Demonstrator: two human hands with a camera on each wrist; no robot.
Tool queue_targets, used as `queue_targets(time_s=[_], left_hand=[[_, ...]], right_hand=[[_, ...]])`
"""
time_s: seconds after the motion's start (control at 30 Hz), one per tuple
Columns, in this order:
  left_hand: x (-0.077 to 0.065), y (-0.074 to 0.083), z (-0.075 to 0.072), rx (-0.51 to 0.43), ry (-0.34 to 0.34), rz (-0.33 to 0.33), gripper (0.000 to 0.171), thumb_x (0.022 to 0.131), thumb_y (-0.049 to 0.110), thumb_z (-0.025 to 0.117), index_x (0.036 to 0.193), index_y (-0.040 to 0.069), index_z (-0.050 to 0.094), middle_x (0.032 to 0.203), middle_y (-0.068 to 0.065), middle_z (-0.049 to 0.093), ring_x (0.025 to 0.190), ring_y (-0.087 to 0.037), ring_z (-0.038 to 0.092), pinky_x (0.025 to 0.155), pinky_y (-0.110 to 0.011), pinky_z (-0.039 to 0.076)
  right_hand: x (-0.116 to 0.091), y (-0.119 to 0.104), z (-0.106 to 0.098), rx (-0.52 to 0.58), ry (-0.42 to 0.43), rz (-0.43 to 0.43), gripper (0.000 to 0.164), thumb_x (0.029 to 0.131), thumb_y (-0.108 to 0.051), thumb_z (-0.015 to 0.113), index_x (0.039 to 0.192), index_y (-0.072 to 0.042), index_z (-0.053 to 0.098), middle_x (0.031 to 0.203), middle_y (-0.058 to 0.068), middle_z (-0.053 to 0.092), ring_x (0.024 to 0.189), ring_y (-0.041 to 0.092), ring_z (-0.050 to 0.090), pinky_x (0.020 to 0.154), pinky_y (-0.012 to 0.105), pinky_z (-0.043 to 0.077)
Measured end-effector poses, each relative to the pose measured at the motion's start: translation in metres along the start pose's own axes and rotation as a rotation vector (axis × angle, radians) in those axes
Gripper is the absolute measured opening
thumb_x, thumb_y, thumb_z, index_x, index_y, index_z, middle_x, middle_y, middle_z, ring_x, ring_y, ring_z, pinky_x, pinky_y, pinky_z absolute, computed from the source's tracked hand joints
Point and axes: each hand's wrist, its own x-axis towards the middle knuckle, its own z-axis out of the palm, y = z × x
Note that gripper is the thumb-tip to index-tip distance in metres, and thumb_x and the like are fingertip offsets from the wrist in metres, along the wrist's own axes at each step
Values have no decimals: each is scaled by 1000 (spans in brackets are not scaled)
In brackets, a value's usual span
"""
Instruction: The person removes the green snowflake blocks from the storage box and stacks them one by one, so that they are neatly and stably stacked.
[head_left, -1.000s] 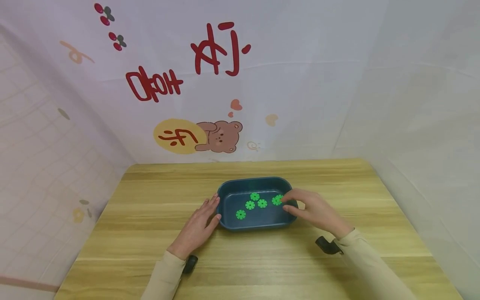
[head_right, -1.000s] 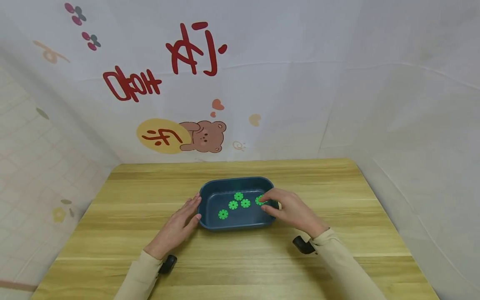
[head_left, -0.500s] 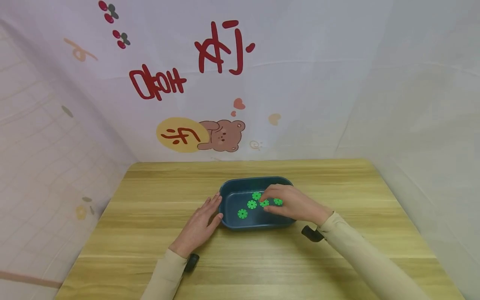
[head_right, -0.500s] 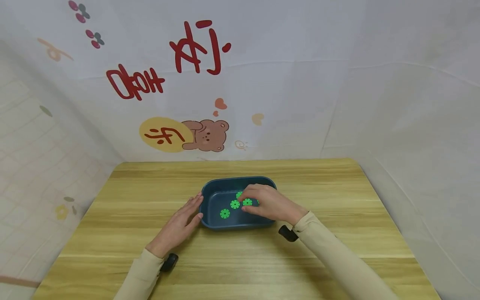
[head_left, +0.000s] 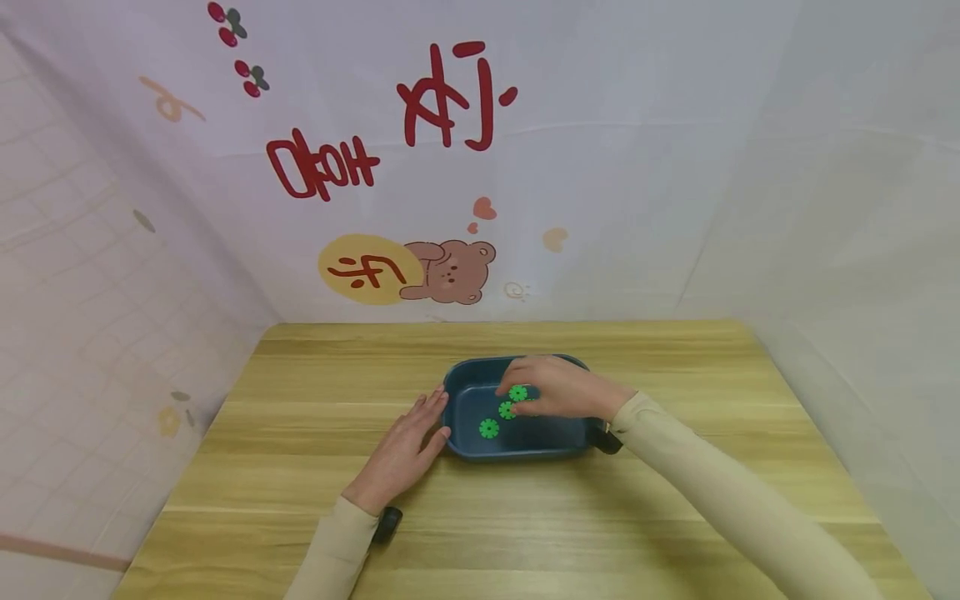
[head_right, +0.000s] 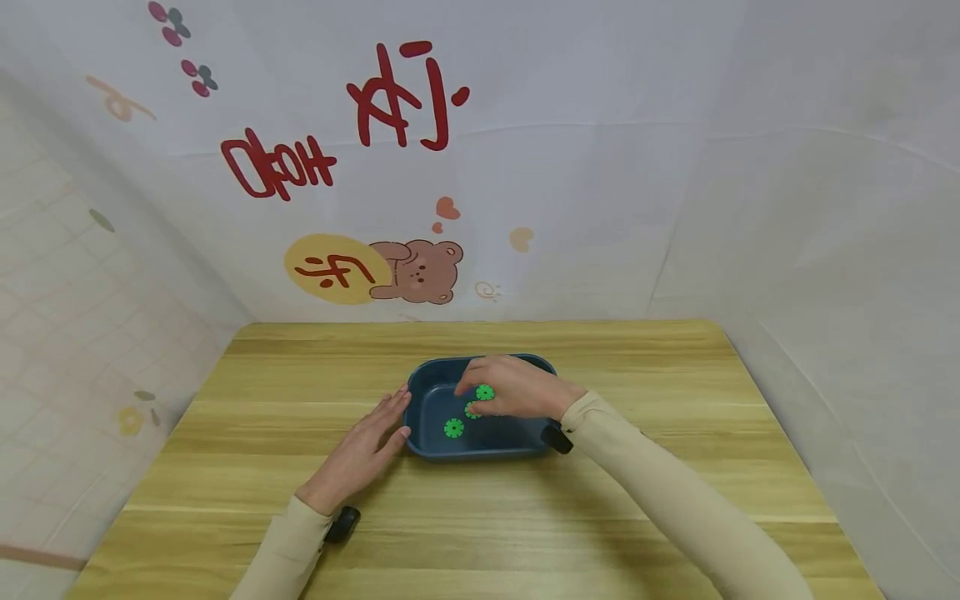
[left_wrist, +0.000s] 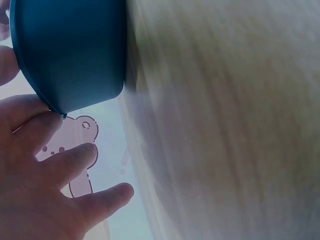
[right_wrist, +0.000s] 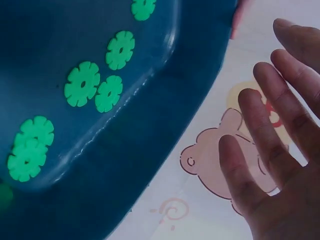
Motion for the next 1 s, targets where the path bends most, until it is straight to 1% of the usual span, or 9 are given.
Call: queue_targets(time_s=[0.27,0.37,0.53,0.6,0.77,0.83,1.0], left_hand=[[-1,-1,0,14,-9,-2,61,110,40,49,161,9,37,169,-1,26,153,-37,29,115,-69,30],[-1,0,0,13,-9,-1,61,110,41,49,161,9,37,169,-1,26,153,-37,29,115,-69,30],[-1,0,0,8,-13,-5,61,111,40,48,162,10,36,169,0,25,153,-37,28,116,-69,29],[-1,0,0,7,-13,-3,61,111,39,49,162,9,36,170,-1,25,153,-38,28,116,-70,29],[-1,0,0,5,-13,3,61,110,37,50,162,8,35,170,-2,25,153,-39,28,116,-70,29],[-1,0,0,5,-15,4,61,111,38,50,162,8,35,170,-2,25,153,-39,28,116,-70,29],[-1,-1,0,11,-20,0,62,111,40,48,162,9,35,170,-1,25,154,-37,27,115,-70,29]], right_hand=[[20,11,6,25,-95,17,35,96,-31,76,128,-16,73,124,-7,66,120,13,62,104,35,52],[26,14,10,39,-120,19,36,96,-29,77,128,-13,73,124,-6,66,120,14,61,105,36,51],[35,16,17,65,-139,-16,35,95,-24,78,127,-11,73,121,-1,68,118,15,62,105,38,50],[38,16,20,74,-150,-14,35,95,-23,79,127,-10,73,121,-1,68,118,16,62,105,39,50],[47,21,30,46,-202,23,36,94,-26,79,128,-15,74,122,-7,66,119,13,60,105,35,50],[50,24,35,31,-217,19,36,94,-27,80,127,-17,74,121,-8,66,119,12,61,105,33,50],[54,30,47,11,-230,-19,35,93,-31,80,124,-16,75,119,-7,67,114,12,62,104,34,50]])
